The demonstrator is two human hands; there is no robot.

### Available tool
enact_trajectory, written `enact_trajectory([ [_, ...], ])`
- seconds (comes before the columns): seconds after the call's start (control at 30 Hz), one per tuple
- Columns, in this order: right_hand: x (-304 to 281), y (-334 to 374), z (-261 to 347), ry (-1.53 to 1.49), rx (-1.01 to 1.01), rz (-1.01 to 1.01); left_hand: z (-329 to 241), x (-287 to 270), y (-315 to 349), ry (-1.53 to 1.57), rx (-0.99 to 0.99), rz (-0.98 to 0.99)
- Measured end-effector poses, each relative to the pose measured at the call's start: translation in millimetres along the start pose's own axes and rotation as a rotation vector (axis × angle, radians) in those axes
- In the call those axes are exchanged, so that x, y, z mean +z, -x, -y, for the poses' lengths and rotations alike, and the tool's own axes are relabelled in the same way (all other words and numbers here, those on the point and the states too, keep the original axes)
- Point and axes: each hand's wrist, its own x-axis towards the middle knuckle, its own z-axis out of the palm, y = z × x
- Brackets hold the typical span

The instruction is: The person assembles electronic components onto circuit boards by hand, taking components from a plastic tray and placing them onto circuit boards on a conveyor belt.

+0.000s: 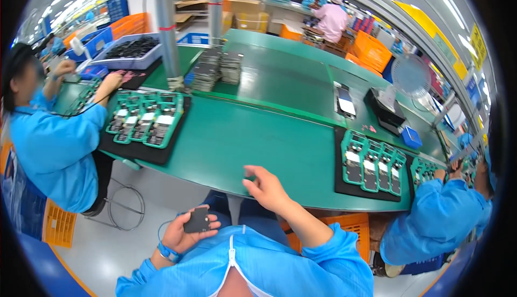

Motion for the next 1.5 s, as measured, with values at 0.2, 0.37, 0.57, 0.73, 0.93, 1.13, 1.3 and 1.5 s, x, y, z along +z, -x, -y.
enact_trajectory([
  [0.2, 101, -117, 64, -0.679, 0.419, 0.284, -10, -27, 74, 0.048, 0.182, -0.104],
  [0.37, 148, -176, 78, -1.078, 0.81, 0.318, -17, -33, 90, 0.086, 0.243, -0.091],
  [0.57, 149, -179, 72, -0.988, 0.815, 0.28, -26, -16, 74, 0.119, 0.167, -0.064],
  [0.73, 84, -125, 45, -0.898, 0.722, 0.087, -21, -7, 59, 0.145, 0.09, -0.006],
  [0.93, -23, -39, -9, -0.757, 0.699, -0.054, -8, -15, 46, 0.146, 0.034, 0.006],
  [1.13, -119, 53, -60, -0.501, 0.789, -0.339, 13, 10, -2, -0.002, -0.058, 0.015],
  [1.3, -125, 80, -45, -0.292, 0.483, -0.585, 19, 37, -50, -0.06, -0.119, 0.053],
  [1.5, -85, 109, 0, -0.017, -0.021, -0.13, 56, 82, -93, -0.084, -0.273, 0.173],
])
